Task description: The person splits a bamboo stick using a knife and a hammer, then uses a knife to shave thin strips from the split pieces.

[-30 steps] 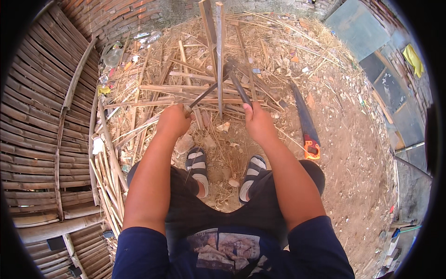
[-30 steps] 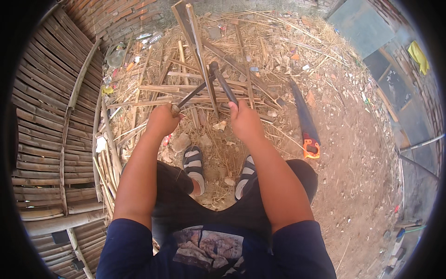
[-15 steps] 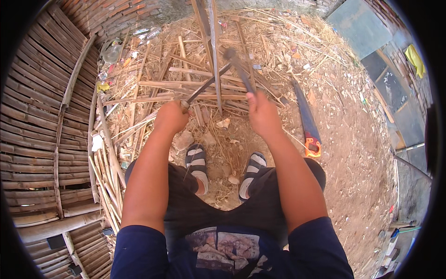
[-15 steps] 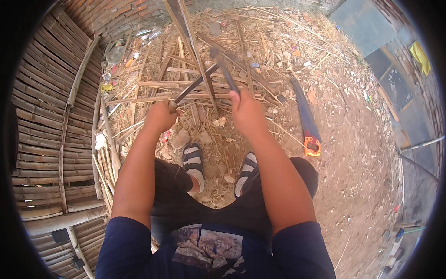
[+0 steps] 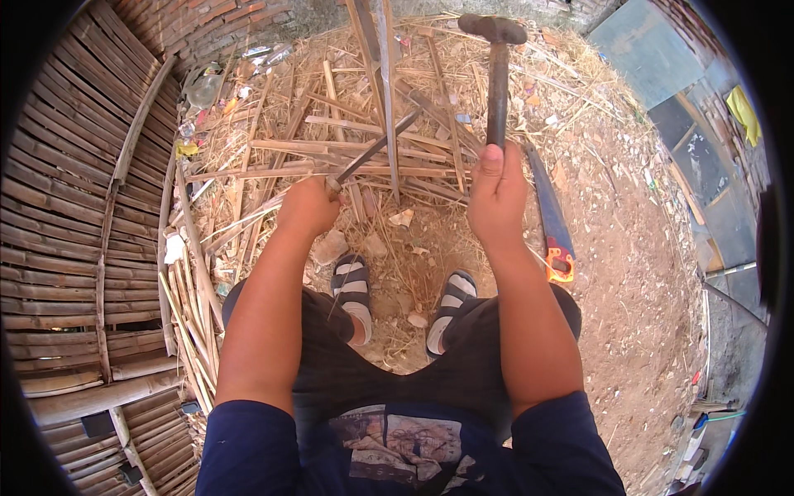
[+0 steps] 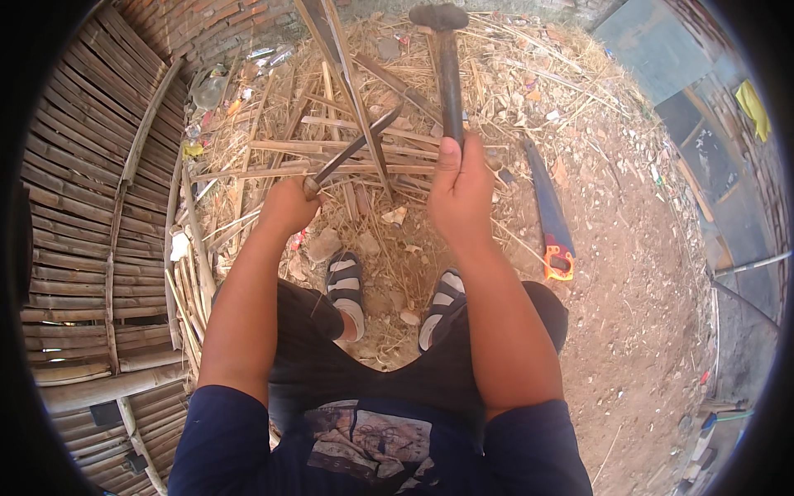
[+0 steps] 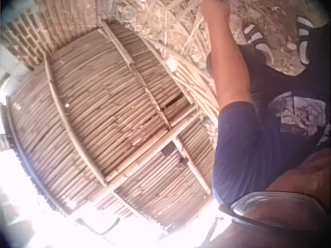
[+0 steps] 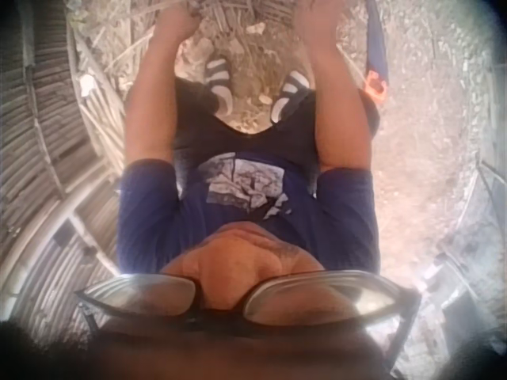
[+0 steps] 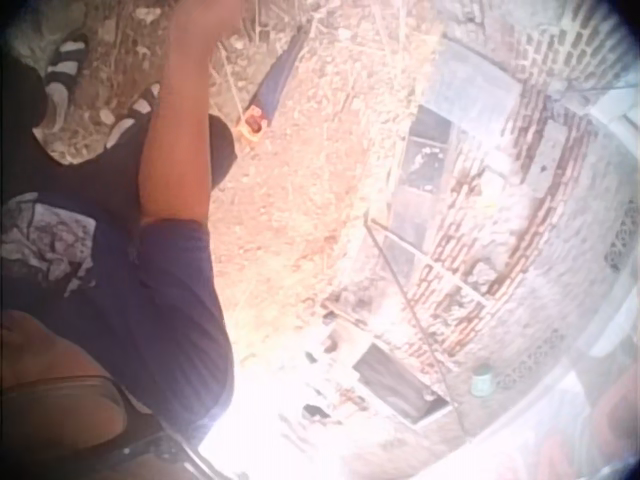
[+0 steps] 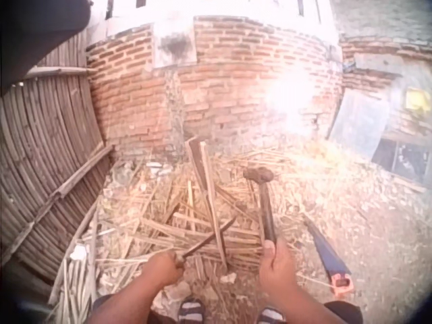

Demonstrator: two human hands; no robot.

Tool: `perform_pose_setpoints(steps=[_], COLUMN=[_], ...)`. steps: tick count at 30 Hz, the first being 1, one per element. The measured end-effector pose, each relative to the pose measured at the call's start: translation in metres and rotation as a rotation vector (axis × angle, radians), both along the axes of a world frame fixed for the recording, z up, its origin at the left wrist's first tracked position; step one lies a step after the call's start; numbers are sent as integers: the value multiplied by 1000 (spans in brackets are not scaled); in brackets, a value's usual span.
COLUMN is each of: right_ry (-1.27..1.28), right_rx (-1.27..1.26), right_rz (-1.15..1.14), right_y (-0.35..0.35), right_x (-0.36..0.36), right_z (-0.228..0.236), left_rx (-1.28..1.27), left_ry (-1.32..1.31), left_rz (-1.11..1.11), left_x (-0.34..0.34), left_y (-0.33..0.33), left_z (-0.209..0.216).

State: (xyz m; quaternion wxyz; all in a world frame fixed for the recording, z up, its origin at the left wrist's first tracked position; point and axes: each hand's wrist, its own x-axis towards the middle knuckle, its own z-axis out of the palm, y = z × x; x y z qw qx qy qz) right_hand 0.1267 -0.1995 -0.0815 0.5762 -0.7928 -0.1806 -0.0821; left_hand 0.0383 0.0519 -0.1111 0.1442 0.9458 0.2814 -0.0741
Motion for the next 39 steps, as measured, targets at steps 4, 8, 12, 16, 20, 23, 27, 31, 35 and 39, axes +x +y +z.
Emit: perform_pose_setpoints(steps=[4,8,12,16,20,23,27,31,35,39], right_ry=[145,153,113,49,151,235,153,-14,29,217], right_rx=[-535,-419,-160,37,-567,-543,-300,61,-261,-543], right_rz=[69,34,21,5,91,95,55,1,-40,46], right_y=[8,9,5,1,5,9,4,2,7,11], right_x=[18,15,5,0,14,12,6,-2,6,16], right_z=[-58,-47,-5,-7,-59,-57,-22,0,-45,-64], left_rx=[-10,-23,-27,-1,-15,-18,-16,-6,-2,12], left_ry=[1,8,-3,-9,7,17,21,-10,-17,-46], left_rz=[-6,12,4,-17,-31,-28,-30,-65,-62,-63], left_x=[4,1,-3,1,2,2,-4,-2,2,1], left_y=[-1,-8,-1,0,-3,-2,-2,1,0,3], left_z=[-2,4,-3,-6,-5,-8,-10,-15,-15,-21])
